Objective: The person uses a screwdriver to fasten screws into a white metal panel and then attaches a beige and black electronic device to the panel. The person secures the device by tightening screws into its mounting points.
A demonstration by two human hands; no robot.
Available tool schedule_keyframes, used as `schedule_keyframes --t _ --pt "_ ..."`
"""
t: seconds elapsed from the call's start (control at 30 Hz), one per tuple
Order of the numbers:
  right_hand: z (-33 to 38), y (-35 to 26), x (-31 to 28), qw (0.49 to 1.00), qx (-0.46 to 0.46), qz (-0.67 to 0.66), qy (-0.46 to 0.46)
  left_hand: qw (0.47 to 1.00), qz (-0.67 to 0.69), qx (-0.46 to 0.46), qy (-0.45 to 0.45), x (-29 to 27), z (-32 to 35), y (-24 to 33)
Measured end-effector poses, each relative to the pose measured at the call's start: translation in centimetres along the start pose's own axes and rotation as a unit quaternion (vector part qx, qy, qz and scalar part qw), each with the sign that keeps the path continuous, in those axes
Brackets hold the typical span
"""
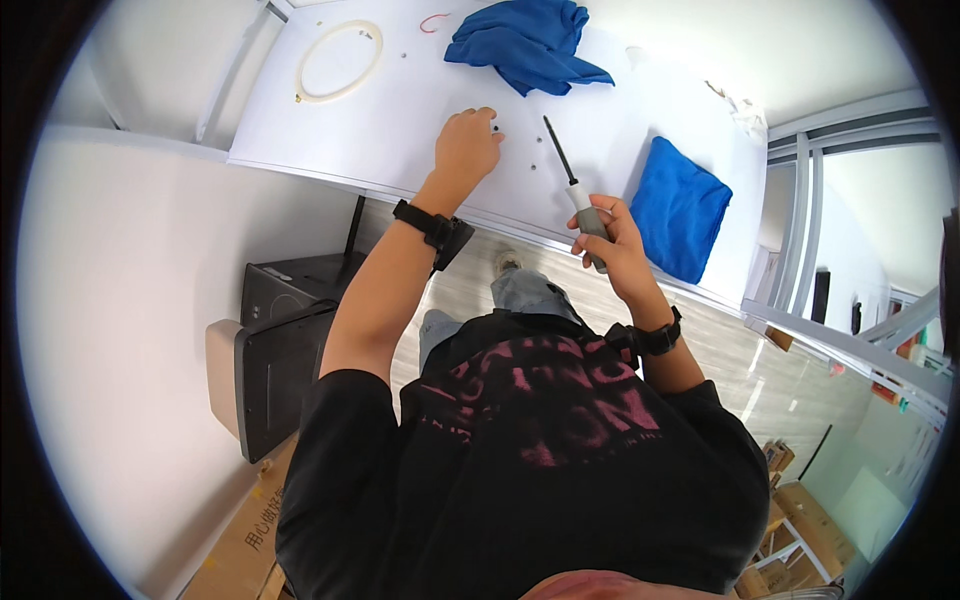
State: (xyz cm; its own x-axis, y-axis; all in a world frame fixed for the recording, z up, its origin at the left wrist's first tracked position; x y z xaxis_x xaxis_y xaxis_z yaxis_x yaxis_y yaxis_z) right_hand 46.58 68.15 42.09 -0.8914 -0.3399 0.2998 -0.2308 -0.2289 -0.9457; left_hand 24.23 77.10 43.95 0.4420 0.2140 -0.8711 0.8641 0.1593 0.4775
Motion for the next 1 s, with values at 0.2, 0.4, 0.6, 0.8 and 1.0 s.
schedule_keyframes --t 0.2,0.4,0.6,0.8,1.0 --pt "-0.4 -0.7 -1.4 1.0 0.01 -0.021 -0.009 1.0 -0.024 -0.006 0.002 1.4 -1.1 -0.2" --pt "-1.4 -2.0 0.3 0.995 -0.026 0.046 -0.083 0.838 0.478 -0.216 -0.152 0.0 1.2 -2.4" --pt "-2.9 -2.0 6.1 0.975 -0.007 0.094 -0.202 0.613 0.73 -0.265 -0.143 -5.5 6.7 -5.6" --pt "-3.0 -0.8 13.0 0.946 0.029 0.066 -0.316 0.608 0.756 -0.239 -0.047 -10.6 12.5 -11.2" --pt "-0.2 1.2 20.0 0.912 0.069 0.05 -0.402 0.569 0.787 -0.237 0.037 -14.2 20.5 -16.4"
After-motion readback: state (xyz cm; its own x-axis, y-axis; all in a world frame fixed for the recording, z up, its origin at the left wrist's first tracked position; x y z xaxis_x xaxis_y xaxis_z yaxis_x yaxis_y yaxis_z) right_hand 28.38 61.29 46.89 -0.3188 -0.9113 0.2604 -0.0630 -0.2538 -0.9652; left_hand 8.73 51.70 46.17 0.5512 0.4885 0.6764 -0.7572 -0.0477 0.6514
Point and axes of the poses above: each hand's wrist, its own z-axis away from the middle knuckle, its own x-axis out of the palm, y = z × x, the point moved 9 cm from there along -z, towards the middle knuckle, and after that the axes turned 11 degrees about -x, right-handed, at the moved point
